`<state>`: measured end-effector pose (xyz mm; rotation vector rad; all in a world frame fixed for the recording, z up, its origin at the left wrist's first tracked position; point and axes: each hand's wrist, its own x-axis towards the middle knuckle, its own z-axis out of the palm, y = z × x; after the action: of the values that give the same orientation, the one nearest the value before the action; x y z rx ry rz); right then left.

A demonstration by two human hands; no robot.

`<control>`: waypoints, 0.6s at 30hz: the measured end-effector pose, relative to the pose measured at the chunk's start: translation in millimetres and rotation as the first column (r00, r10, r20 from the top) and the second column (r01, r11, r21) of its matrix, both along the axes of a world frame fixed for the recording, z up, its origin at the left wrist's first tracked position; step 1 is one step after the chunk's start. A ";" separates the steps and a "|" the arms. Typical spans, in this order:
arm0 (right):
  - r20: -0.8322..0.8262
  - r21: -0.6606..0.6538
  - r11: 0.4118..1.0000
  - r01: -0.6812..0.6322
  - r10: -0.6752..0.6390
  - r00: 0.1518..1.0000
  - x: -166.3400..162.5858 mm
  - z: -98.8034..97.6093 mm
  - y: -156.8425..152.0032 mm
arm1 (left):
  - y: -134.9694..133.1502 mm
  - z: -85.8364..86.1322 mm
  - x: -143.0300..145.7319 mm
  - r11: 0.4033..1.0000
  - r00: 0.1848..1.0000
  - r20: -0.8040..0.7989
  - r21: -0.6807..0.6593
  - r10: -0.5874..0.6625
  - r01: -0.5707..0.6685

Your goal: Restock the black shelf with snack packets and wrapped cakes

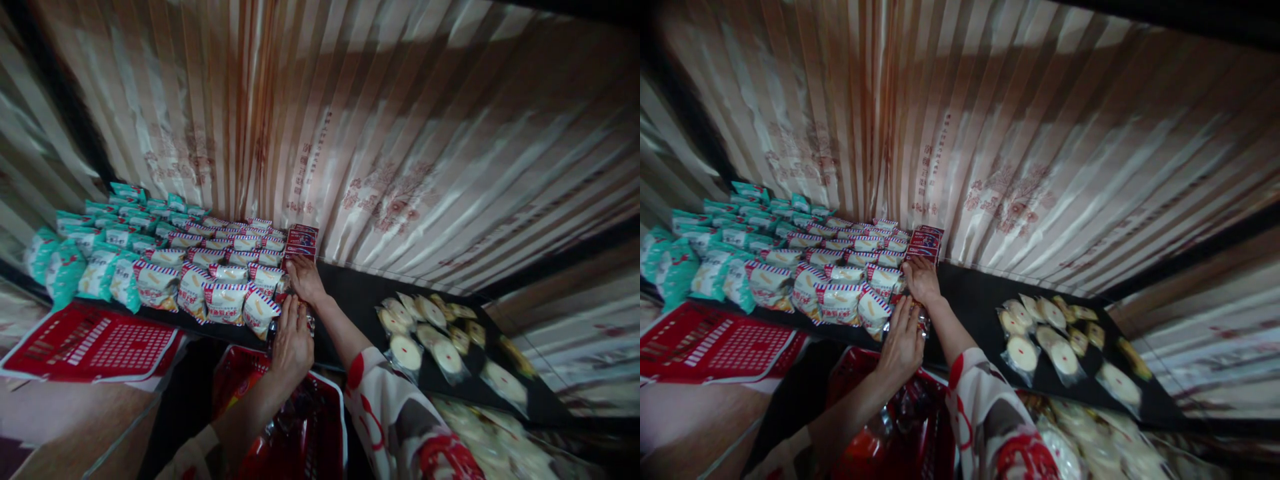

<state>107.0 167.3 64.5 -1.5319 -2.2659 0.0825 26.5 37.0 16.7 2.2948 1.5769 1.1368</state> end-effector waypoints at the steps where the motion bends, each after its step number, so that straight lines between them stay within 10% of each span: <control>1: -0.019 0.016 1.000 0.000 0.000 1.000 0.1 1.8 -0.8 | -0.6 0.6 -0.3 1.000 1.000 -0.009 0.000 0.006 -0.006; 11: -0.585 0.105 0.953 0.283 -0.171 0.793 21.0 10.7 -89.1 | -32.5 7.8 -27.7 0.958 0.964 0.013 0.109 -0.267 0.264; 18: -0.577 -0.376 0.834 0.404 -0.552 0.603 34.0 -73.1 -212.4 | -86.6 -68.8 -49.4 0.851 0.886 0.022 -0.269 -0.464 0.452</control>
<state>141.0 -45.0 -8.6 -1.7957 -1.2520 0.6312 -22.9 -49.7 -52.1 2.3362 1.0210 0.7091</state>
